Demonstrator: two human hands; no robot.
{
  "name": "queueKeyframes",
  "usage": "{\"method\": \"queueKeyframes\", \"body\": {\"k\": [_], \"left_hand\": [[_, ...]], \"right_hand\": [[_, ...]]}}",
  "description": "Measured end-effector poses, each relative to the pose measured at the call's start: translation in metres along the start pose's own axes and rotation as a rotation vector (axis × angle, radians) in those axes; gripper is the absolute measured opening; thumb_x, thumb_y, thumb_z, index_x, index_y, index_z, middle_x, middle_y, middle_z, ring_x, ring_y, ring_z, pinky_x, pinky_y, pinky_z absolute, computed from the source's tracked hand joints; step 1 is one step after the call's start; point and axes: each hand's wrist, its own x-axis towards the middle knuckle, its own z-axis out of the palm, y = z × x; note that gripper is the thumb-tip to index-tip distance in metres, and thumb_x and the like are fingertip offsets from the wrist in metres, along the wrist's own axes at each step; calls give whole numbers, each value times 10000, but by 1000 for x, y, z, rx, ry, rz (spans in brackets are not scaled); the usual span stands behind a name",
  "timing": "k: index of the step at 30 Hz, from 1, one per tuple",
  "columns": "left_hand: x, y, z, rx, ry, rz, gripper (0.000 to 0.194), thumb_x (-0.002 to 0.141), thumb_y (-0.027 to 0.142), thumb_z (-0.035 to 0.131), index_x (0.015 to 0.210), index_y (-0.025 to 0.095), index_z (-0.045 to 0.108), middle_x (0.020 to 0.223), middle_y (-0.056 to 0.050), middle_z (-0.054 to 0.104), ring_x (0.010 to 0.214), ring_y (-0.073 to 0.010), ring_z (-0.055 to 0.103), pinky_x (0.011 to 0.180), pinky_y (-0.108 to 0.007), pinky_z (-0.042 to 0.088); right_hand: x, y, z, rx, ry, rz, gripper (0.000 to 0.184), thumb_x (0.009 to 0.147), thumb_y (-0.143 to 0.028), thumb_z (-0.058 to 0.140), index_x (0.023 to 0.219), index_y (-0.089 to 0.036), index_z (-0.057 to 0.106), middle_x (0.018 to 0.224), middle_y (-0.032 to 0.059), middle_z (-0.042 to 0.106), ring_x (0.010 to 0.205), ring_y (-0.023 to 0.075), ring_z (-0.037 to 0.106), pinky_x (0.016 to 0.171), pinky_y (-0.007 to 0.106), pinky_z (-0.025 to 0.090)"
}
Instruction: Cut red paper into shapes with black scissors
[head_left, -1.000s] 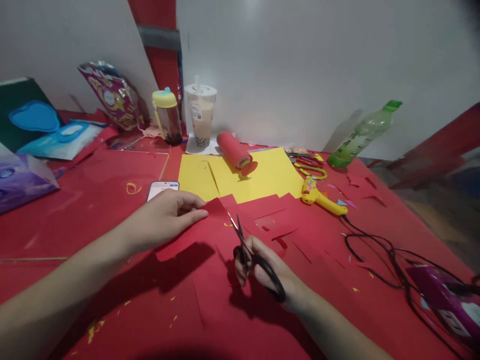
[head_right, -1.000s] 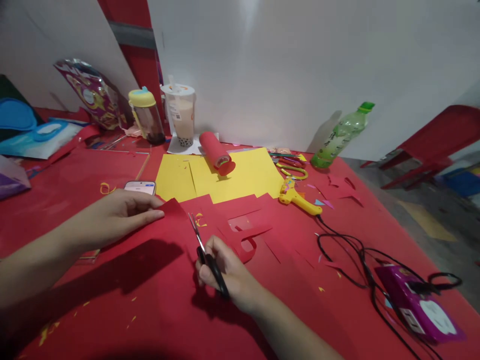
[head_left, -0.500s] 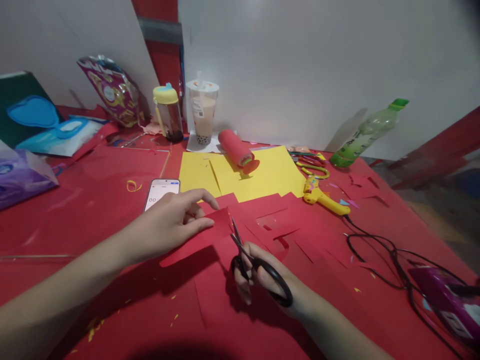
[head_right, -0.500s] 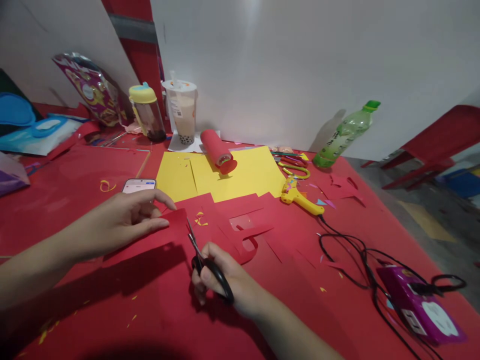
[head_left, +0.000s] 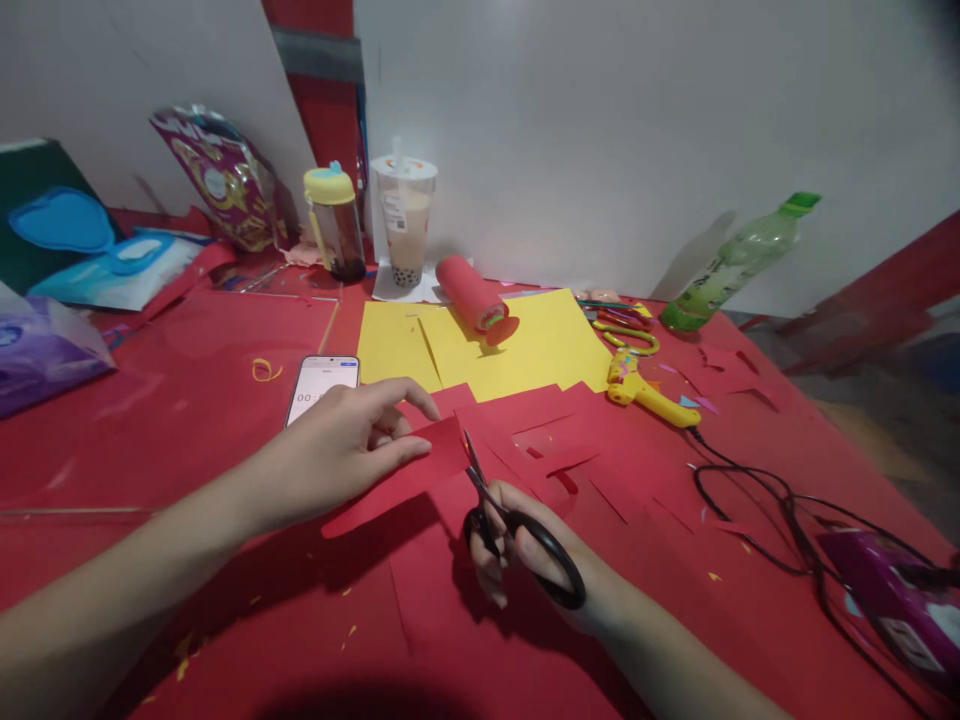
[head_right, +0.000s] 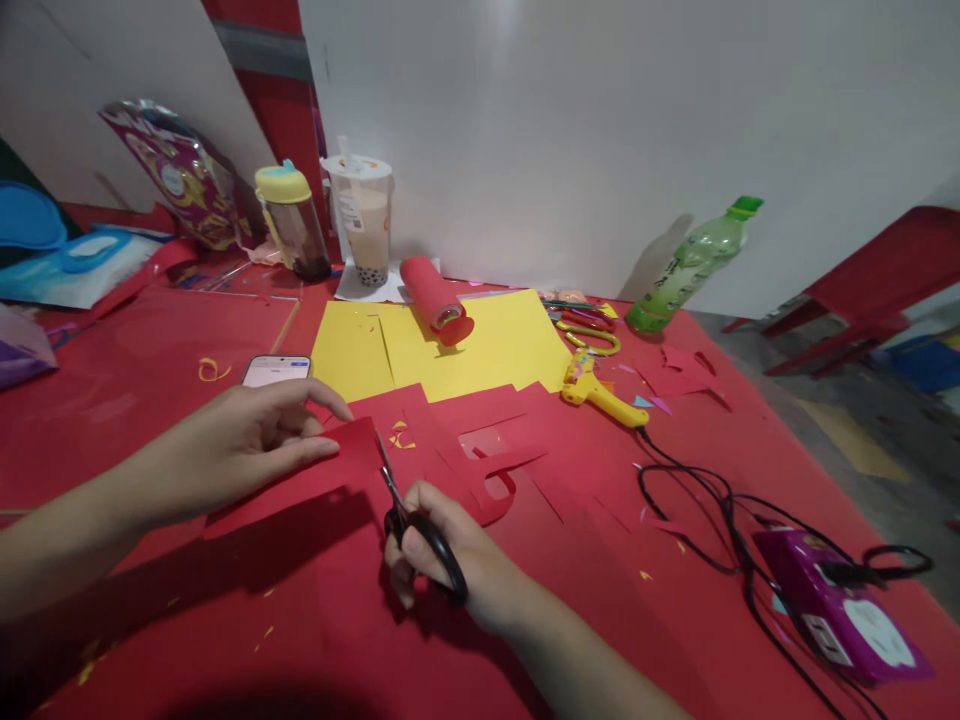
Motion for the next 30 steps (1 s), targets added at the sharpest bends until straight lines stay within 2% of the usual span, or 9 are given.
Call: {"method": "queueKeyframes", "body": {"k": [14,30], "left_hand": [[2,2,3,-42,-8,-2,146,797,300,505,901,199,526,523,72,476,471,-84,443,451,-176,341],[2,0,5,-55,-19,-12,150,812,274,472,927,192,522,516,79,433,471,-84,393,450,-180,299]], "right_hand": [[-1,-4,2,3,-6,2,407,772,-552,546,753,-207,329,612,-57,462,437,55,415,458,200,331],[-1,-2,3,45,14,7,413,759,-546,570,736,-190,362,607,-52,461,429,43,408,449,190,342]]}}
